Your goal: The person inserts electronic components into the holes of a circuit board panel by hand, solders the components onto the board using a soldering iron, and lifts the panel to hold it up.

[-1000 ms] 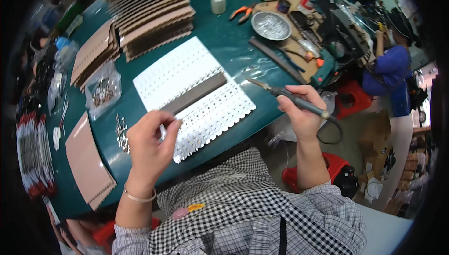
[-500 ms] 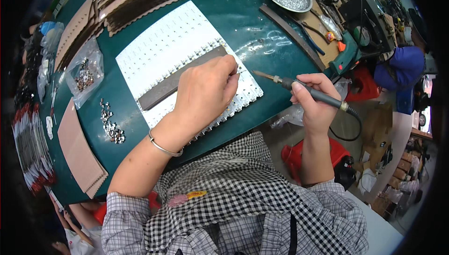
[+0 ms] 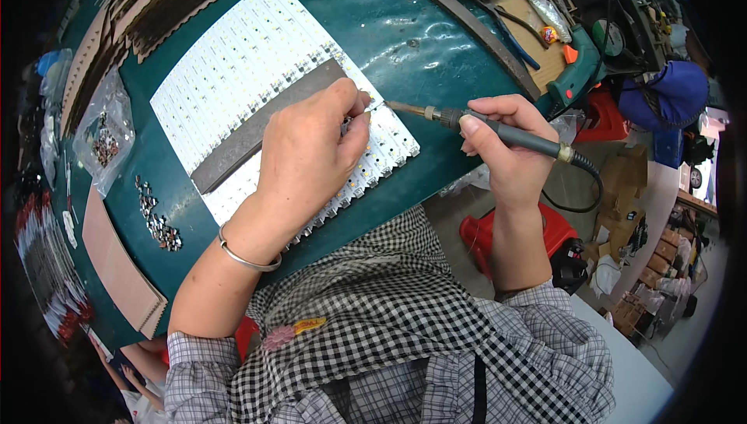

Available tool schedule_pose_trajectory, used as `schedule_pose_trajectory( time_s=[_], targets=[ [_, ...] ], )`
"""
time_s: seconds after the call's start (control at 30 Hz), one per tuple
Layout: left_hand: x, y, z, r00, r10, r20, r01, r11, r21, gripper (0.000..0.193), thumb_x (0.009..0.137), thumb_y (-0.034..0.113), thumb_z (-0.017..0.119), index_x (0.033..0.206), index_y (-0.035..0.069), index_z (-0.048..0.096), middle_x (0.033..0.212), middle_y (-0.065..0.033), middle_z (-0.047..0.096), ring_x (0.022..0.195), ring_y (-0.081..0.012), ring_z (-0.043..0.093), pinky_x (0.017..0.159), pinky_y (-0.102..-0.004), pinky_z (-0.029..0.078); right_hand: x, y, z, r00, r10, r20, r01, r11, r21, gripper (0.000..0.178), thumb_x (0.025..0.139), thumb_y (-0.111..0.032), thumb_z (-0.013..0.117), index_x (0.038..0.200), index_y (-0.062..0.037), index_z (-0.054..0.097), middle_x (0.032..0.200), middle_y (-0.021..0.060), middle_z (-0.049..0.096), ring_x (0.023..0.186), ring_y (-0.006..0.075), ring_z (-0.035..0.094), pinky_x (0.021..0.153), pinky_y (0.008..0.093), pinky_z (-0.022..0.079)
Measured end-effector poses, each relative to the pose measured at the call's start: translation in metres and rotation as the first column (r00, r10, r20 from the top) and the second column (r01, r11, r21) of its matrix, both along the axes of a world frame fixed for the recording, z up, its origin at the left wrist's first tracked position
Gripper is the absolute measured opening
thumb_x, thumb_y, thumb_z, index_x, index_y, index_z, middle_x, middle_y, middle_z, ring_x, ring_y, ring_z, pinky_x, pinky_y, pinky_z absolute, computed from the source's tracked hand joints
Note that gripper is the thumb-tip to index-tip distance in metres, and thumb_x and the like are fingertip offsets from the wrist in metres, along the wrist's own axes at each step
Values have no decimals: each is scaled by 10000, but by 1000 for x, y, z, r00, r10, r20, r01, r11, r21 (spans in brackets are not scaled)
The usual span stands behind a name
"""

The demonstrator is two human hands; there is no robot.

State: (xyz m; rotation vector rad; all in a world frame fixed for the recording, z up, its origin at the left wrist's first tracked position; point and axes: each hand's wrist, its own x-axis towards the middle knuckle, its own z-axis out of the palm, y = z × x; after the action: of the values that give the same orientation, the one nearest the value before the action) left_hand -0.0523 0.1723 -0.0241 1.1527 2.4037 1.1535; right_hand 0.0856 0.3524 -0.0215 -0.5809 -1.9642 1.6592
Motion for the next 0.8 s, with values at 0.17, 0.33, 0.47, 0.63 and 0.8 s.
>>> schedule_pose_trajectory(
  time_s=[0.17,0.33,0.47,0.63,0.8],
  targets=[
    [0,2,-4,1000,21,-17,-21,998,53,94,791,55,650,878,32,624,778,-144,675,680,-343,656,606,-411,516,-3,0,0,1000,8,24,-8,1000,1,160,771,-1,756,905,38,676,727,39,659,639,59,583,573,187,443],
    [0,3,-8,997,16,-75,-12,998,58,110,765,50,657,868,38,621,790,-128,655,686,-341,640,604,-419,509,-4,9,2,997,63,38,-67,992,103,190,747,-33,783,904,23,692,711,26,650,630,56,569,564,187,433],
    [2,7,-9,994,35,-106,-29,998,60,94,764,47,654,847,40,611,787,-128,649,678,-346,634,600,-419,508,-7,17,4,990,133,56,-140,977,163,203,739,-47,793,905,16,695,704,21,646,626,55,564,562,187,430],
    [1,7,-8,990,14,-143,-13,1000,9,73,786,17,674,819,-4,613,856,-90,683,609,-177,614,558,-293,499,-8,15,7,989,139,48,-146,970,193,208,738,-53,796,910,9,698,695,16,640,618,51,551,558,185,421],
    [1,7,-6,985,-8,-171,8,1000,-1,88,781,31,700,819,-8,631,861,-97,684,620,-188,621,562,-296,502,-7,14,11,985,160,66,-171,955,241,210,741,-47,793,916,16,696,705,21,646,619,51,559,558,180,428]
  ],
)
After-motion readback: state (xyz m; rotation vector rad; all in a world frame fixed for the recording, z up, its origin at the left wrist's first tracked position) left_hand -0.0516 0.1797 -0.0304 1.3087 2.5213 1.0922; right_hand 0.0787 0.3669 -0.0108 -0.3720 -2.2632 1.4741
